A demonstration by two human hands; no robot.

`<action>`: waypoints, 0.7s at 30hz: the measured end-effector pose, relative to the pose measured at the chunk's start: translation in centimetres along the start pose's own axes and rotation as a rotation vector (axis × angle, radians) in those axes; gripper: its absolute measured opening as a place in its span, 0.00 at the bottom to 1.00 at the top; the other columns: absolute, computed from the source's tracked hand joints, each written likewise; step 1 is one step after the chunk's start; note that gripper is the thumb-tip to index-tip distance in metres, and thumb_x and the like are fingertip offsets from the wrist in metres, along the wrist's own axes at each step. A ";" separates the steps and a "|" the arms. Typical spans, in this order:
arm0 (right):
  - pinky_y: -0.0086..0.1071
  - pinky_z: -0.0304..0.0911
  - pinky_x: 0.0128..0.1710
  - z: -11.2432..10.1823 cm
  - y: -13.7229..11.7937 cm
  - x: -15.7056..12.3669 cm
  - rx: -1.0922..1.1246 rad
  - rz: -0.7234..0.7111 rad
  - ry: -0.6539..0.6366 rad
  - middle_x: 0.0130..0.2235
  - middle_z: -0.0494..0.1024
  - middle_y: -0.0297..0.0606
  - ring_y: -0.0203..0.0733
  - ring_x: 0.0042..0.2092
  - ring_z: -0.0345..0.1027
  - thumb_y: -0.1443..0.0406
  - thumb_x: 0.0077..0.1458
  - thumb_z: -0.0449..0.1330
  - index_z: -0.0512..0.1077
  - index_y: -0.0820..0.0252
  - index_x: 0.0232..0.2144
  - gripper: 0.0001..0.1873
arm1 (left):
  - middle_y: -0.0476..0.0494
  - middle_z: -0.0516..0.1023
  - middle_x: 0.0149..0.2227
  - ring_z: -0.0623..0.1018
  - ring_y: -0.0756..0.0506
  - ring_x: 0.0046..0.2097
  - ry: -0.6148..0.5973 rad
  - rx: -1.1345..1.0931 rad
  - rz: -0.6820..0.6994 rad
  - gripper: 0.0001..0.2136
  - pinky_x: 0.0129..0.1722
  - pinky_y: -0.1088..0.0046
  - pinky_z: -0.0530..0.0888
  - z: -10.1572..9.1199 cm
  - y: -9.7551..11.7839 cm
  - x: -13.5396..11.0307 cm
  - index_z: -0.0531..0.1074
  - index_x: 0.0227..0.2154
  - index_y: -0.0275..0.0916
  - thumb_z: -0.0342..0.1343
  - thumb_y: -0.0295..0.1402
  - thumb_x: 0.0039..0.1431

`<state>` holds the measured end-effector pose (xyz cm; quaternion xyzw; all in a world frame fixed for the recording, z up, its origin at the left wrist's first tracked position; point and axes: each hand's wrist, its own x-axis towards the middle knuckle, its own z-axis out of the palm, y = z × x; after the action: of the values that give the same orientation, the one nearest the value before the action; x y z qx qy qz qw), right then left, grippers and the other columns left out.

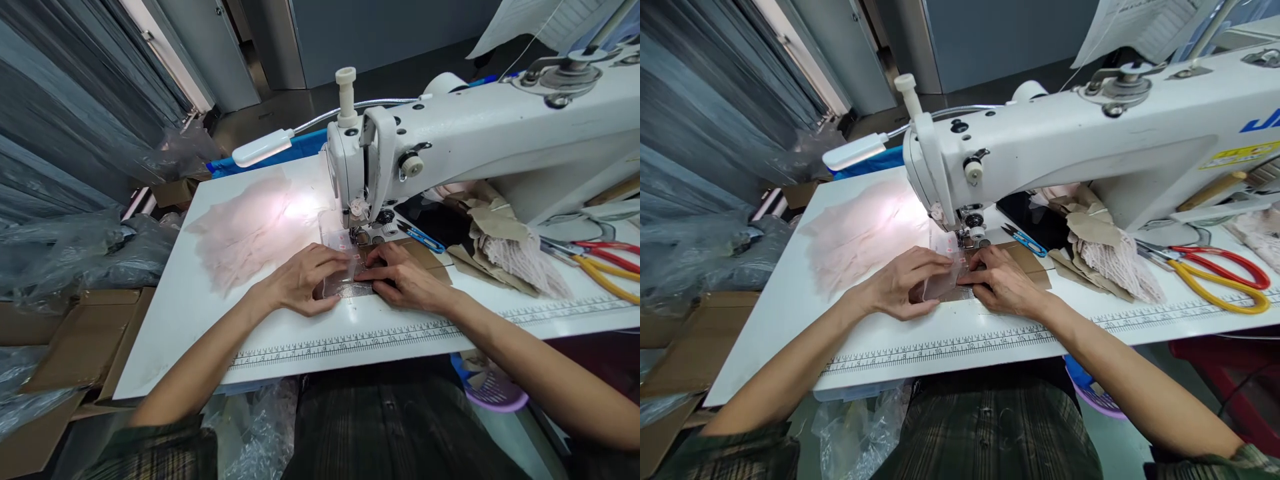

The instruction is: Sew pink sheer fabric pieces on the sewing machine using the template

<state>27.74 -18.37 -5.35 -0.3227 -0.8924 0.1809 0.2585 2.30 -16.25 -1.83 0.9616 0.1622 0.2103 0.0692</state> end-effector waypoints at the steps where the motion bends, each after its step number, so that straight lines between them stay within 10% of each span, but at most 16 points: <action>1: 0.50 0.62 0.50 0.0 0.0 0.0 0.004 -0.003 0.006 0.45 0.70 0.45 0.52 0.49 0.62 0.72 0.55 0.55 0.78 0.51 0.46 0.20 | 0.32 0.76 0.49 0.77 0.40 0.48 -0.012 0.031 0.012 0.15 0.46 0.59 0.76 0.1 0.0 -0.3 0.70 0.46 0.33 0.56 0.37 0.58; 5: 0.50 0.61 0.49 0.0 0.0 0.0 0.009 -0.006 -0.004 0.44 0.70 0.45 0.51 0.49 0.61 0.71 0.56 0.55 0.78 0.51 0.47 0.20 | 0.37 0.80 0.41 0.79 0.45 0.39 0.044 0.185 0.016 0.05 0.38 0.66 0.78 1.4 -0.1 -0.5 0.71 0.37 0.33 0.50 0.25 0.63; 21: 0.48 0.62 0.50 -0.6 0.1 0.2 0.010 0.010 -0.033 0.44 0.70 0.43 0.50 0.49 0.62 0.71 0.57 0.53 0.78 0.50 0.47 0.20 | 0.44 0.81 0.37 0.80 0.48 0.37 0.169 0.084 -0.087 0.05 0.36 0.69 0.78 2.8 -0.3 0.7 0.74 0.35 0.38 0.55 0.33 0.63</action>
<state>27.99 -18.08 -4.83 -0.3227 -0.8941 0.1918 0.2442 4.02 -15.95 -4.16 0.9345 0.2176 0.2807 0.0240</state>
